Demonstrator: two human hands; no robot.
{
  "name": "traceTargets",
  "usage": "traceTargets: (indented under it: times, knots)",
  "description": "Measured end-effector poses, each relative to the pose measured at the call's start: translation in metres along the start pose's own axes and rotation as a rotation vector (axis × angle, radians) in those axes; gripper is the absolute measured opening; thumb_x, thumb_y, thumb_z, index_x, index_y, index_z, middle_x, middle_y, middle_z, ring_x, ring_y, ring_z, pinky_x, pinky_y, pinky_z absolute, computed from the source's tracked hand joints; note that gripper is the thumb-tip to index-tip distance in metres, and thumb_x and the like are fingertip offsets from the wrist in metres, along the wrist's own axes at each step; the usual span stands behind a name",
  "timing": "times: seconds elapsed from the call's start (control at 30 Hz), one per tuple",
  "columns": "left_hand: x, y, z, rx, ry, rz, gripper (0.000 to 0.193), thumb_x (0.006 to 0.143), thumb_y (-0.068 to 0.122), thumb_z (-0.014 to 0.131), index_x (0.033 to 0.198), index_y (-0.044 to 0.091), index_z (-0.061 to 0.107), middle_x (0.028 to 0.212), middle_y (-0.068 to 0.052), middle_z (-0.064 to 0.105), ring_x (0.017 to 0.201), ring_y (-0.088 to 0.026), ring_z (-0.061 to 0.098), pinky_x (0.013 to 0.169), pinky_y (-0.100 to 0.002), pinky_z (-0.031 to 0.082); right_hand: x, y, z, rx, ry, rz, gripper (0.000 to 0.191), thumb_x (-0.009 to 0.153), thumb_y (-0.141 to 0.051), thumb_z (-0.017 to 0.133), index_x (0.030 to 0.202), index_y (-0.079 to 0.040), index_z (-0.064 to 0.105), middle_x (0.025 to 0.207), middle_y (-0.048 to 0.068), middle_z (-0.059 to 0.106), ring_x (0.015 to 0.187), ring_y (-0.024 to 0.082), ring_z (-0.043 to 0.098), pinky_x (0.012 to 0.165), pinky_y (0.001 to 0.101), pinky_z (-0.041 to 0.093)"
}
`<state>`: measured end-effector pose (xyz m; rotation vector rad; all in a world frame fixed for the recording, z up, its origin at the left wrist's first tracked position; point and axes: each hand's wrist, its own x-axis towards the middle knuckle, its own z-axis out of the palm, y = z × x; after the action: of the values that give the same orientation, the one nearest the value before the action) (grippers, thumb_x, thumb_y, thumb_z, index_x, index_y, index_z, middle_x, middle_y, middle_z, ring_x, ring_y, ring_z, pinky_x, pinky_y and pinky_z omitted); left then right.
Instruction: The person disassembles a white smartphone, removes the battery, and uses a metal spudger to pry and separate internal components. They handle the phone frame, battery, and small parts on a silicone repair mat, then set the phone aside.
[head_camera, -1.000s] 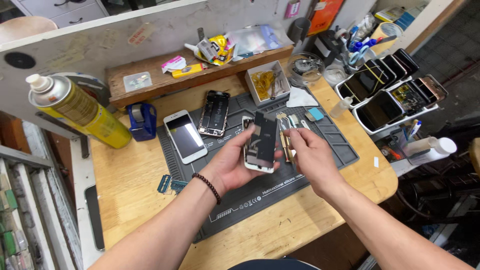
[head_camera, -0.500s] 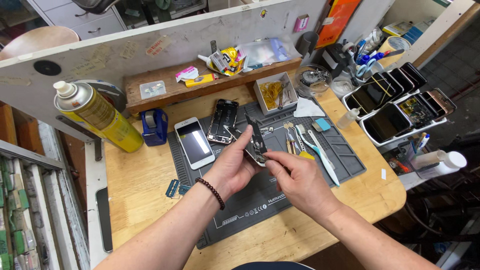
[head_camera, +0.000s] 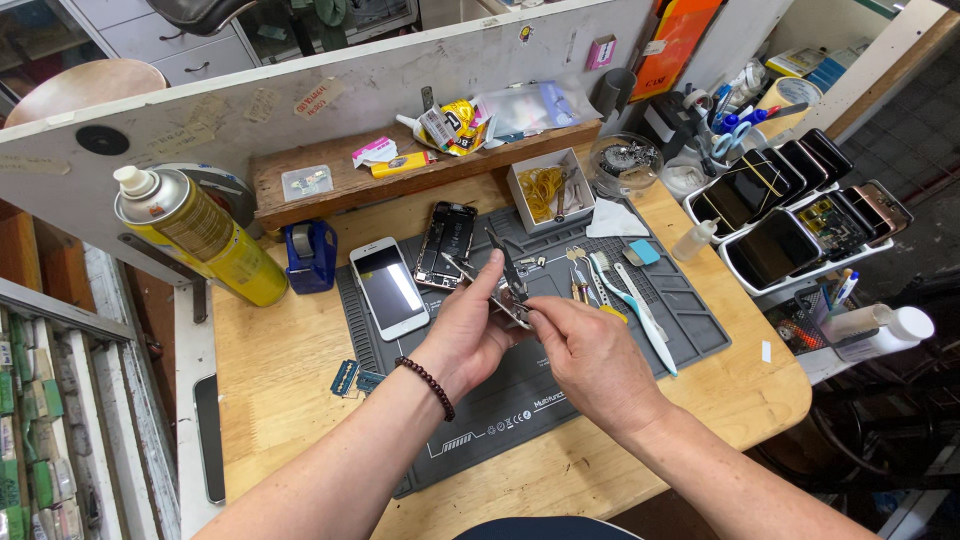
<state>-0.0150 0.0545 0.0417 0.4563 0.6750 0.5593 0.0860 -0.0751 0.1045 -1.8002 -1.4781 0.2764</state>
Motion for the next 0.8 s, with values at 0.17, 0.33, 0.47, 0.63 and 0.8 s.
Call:
traceTargets:
  times: [0.17,0.33,0.47,0.63,0.8]
  knots:
    - [-0.004,-0.001,0.009,0.047,0.130,0.039,0.040,0.088,0.040,0.074,0.110,0.012,0.056,0.088,-0.004,0.064,0.078,-0.020,0.065,0.076,-0.051,0.058,0.000,-0.003,-0.004,0.020,0.011,0.054,0.019,0.096,-0.016,0.062,0.107,-0.005,0.072,0.092,0.014,0.076,0.081,0.033,0.073,0.069,0.0397,0.056]
    - [-0.006,0.000,0.019,0.061,0.244,0.092,0.044,0.081,0.033,0.081,0.109,0.013,0.054,0.084,-0.004,0.059,0.071,-0.021,0.062,0.069,-0.050,0.057,0.000,-0.002,-0.006,0.037,-0.004,0.179,0.021,0.095,-0.020,0.063,0.107,-0.006,0.074,0.082,0.013,0.075,0.073,0.028,0.072,0.066,0.0375,0.055]
    - [-0.014,-0.001,0.026,0.153,0.332,0.207,0.049,0.077,0.026,0.084,0.114,0.015,0.053,0.086,-0.003,0.062,0.071,-0.018,0.062,0.063,-0.043,0.055,0.004,0.003,-0.006,0.143,-0.042,0.410,0.026,0.096,-0.024,0.060,0.113,-0.007,0.072,0.076,0.010,0.075,0.066,0.021,0.070,0.062,0.0346,0.054]
    - [-0.017,-0.003,0.036,0.284,0.539,0.342,0.065,0.074,0.020,0.087,0.122,0.014,0.046,0.093,-0.007,0.064,0.074,-0.017,0.062,0.058,-0.034,0.049,0.004,0.007,-0.005,0.105,-0.152,0.407,0.031,0.095,-0.022,0.060,0.120,-0.009,0.073,0.072,0.009,0.075,0.057,0.015,0.068,0.057,0.0320,0.053]
    - [-0.014,-0.005,0.037,0.403,0.622,0.483,0.072,0.072,0.017,0.090,0.127,0.009,0.045,0.102,-0.005,0.062,0.080,-0.014,0.061,0.062,-0.030,0.053,0.004,0.006,0.005,0.226,-0.222,0.491,0.033,0.096,-0.021,0.057,0.123,-0.011,0.072,0.071,0.006,0.073,0.050,0.014,0.064,0.049,0.0305,0.053]
